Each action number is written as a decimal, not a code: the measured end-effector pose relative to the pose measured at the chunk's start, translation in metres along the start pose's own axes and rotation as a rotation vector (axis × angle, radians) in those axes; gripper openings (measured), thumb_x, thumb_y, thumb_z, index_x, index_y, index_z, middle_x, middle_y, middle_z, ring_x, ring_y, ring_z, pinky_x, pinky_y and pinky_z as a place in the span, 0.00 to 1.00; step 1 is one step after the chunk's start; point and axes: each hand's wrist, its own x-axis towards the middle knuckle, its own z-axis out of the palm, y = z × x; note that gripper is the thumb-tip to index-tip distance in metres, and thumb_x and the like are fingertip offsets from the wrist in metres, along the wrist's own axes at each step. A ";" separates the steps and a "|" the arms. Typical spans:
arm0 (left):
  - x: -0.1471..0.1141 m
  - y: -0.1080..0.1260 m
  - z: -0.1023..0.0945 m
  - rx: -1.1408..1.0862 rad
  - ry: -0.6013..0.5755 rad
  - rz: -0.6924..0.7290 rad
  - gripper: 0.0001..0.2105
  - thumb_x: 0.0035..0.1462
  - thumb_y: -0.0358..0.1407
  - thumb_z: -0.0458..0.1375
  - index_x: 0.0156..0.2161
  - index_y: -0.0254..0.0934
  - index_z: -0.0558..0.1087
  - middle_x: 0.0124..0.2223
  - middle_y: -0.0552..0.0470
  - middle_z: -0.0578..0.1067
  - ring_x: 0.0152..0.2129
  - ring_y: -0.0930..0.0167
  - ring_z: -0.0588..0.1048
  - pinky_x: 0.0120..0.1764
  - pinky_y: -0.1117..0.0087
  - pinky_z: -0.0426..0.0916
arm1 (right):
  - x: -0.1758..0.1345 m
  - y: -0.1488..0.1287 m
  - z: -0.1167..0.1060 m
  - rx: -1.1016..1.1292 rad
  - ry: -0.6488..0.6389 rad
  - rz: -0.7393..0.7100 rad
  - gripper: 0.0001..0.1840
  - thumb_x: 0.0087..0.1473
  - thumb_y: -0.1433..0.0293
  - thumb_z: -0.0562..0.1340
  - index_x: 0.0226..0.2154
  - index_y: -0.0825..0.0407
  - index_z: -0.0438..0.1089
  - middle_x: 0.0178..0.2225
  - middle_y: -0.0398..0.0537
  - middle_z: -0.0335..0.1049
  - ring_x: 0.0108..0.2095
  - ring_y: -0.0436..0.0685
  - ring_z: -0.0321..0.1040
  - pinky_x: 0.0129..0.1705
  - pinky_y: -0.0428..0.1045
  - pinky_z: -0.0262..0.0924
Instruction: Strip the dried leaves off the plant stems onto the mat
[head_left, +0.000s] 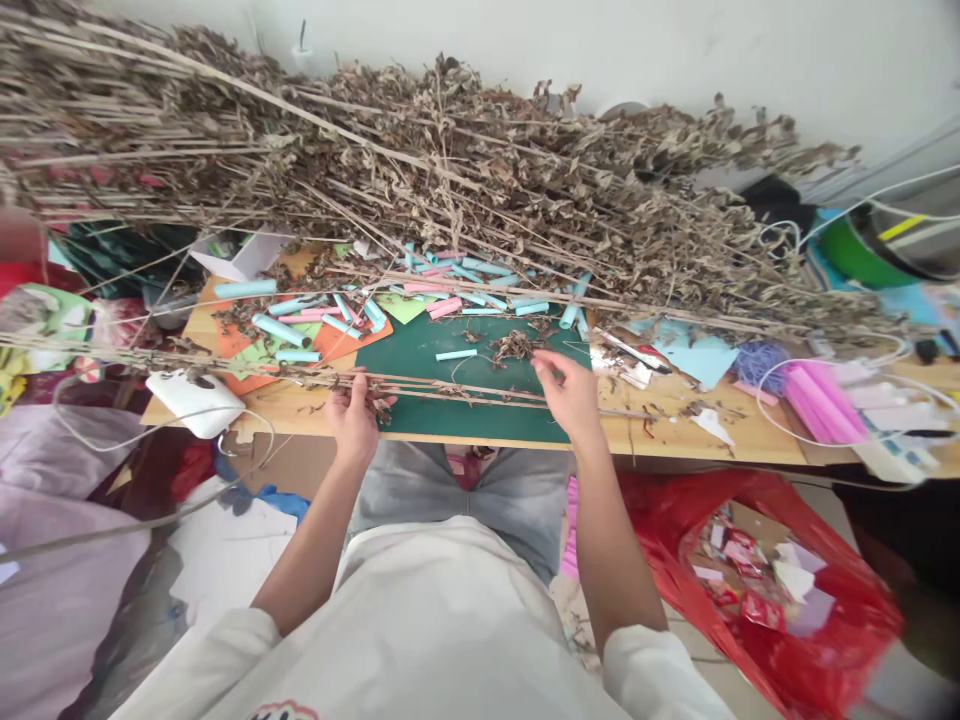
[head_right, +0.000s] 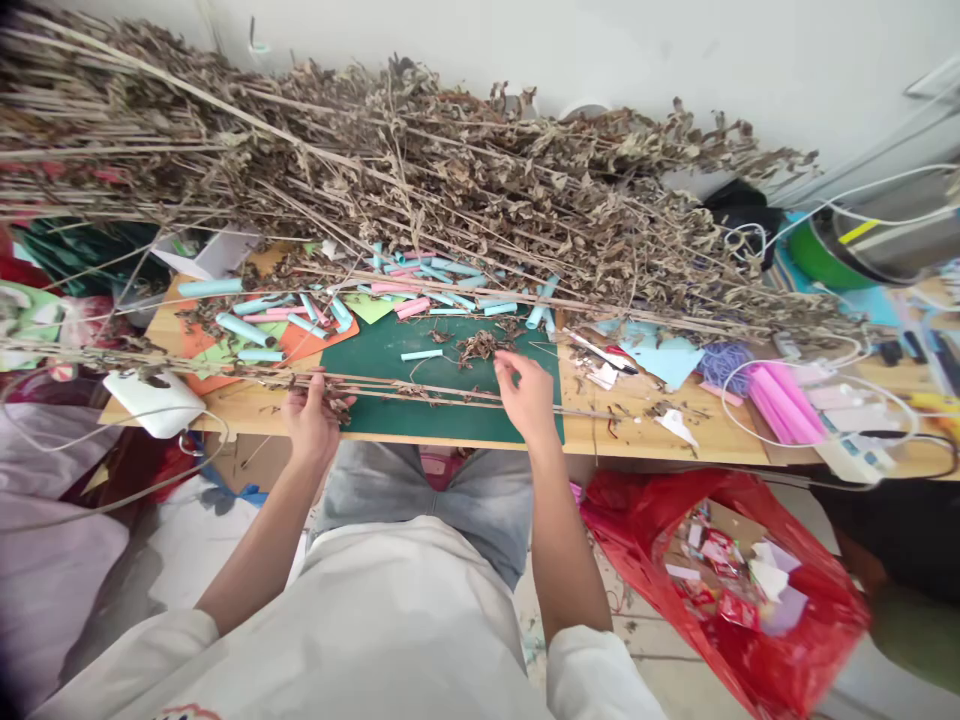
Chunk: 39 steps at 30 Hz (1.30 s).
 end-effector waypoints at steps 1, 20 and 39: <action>0.000 0.000 -0.001 -0.008 -0.011 0.003 0.19 0.50 0.45 0.67 0.41 0.35 0.70 0.29 0.56 0.75 0.21 0.74 0.78 0.23 0.76 0.74 | -0.004 0.000 -0.004 -0.071 -0.083 -0.004 0.20 0.59 0.59 0.56 0.46 0.50 0.76 0.39 0.52 0.79 0.40 0.59 0.72 0.44 0.53 0.65; -0.001 0.007 -0.010 -0.100 -0.095 -0.053 0.20 0.45 0.45 0.72 0.37 0.38 0.71 0.29 0.57 0.76 0.22 0.76 0.76 0.22 0.78 0.74 | 0.004 -0.005 -0.007 0.084 -0.472 0.142 0.18 0.47 0.54 0.65 0.26 0.52 0.78 0.21 0.41 0.70 0.24 0.50 0.60 0.29 0.46 0.50; 0.000 0.006 -0.003 -0.055 -0.048 -0.035 0.22 0.42 0.47 0.72 0.36 0.37 0.71 0.26 0.57 0.76 0.20 0.73 0.77 0.21 0.77 0.73 | 0.020 0.005 0.008 0.040 0.063 0.017 0.22 0.55 0.59 0.60 0.47 0.53 0.76 0.41 0.51 0.77 0.38 0.57 0.70 0.42 0.52 0.64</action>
